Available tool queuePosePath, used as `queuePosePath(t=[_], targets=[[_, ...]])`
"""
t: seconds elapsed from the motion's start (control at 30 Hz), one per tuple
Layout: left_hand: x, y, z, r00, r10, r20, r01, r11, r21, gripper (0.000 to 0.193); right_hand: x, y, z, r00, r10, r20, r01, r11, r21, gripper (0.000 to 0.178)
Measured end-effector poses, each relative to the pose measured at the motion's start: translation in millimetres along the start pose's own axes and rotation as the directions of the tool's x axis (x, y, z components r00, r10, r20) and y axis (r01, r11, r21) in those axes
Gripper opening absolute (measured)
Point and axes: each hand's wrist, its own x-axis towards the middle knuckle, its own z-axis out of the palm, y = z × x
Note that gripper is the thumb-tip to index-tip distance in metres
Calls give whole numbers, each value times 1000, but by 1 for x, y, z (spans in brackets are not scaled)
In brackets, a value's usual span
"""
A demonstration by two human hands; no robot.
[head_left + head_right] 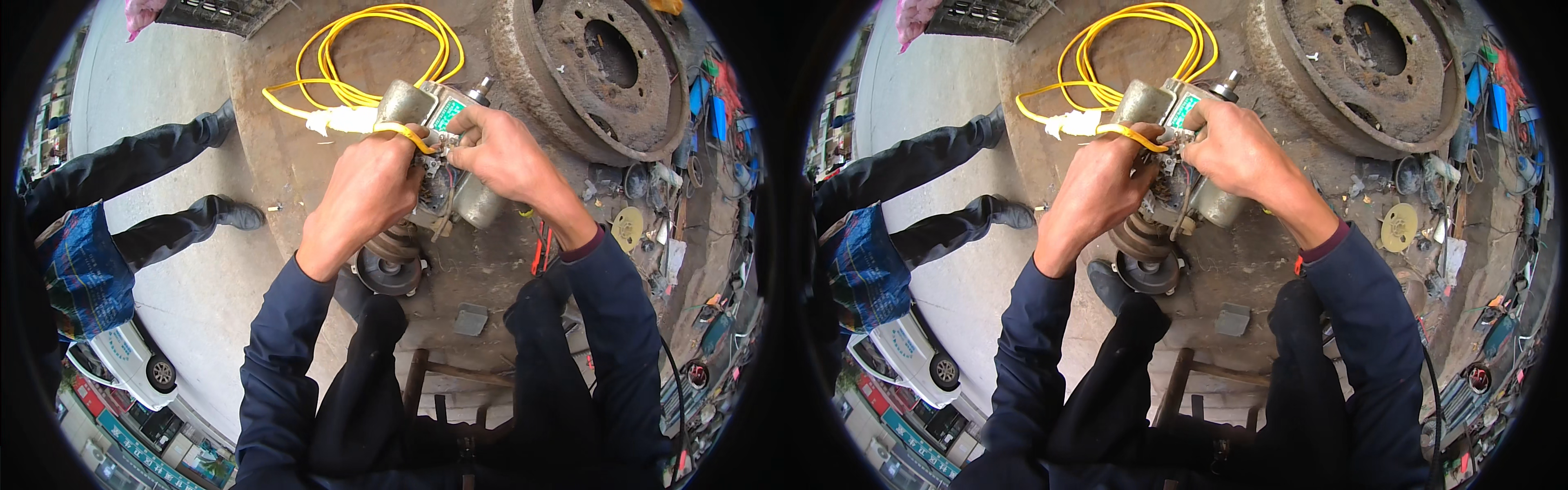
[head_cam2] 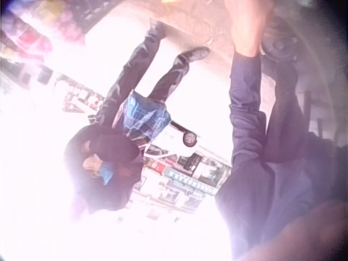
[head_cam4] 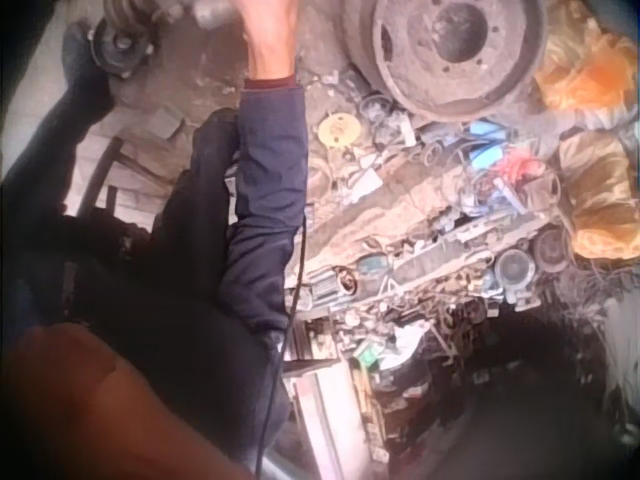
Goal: The person uses a screwdriver to tighten screws on a small electrical component attached to a motor. They repeatedly adjust and secure the component while holding it in place with the other hand.
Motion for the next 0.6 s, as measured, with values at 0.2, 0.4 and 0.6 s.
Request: queuePosePath(t=[0.2, 0.4, 0.6], targets=[[13, -9, 6, 998, 69, 0, -69, 997, -42, 33, 7, 6, -5, 997, 52, 58, -61, 982, 178, 44], [10, -17, -5, 991, 130, -21, -132, 976, -171, 33, 2, 0, -15, 980, 97, 176, -168, 877, 450, 47], [-16, -21, -26, 997, 73, -20, -75, 916, -395, 29, -4, -21, -4, 977, -11, 213, -107, 838, 535, 47]])
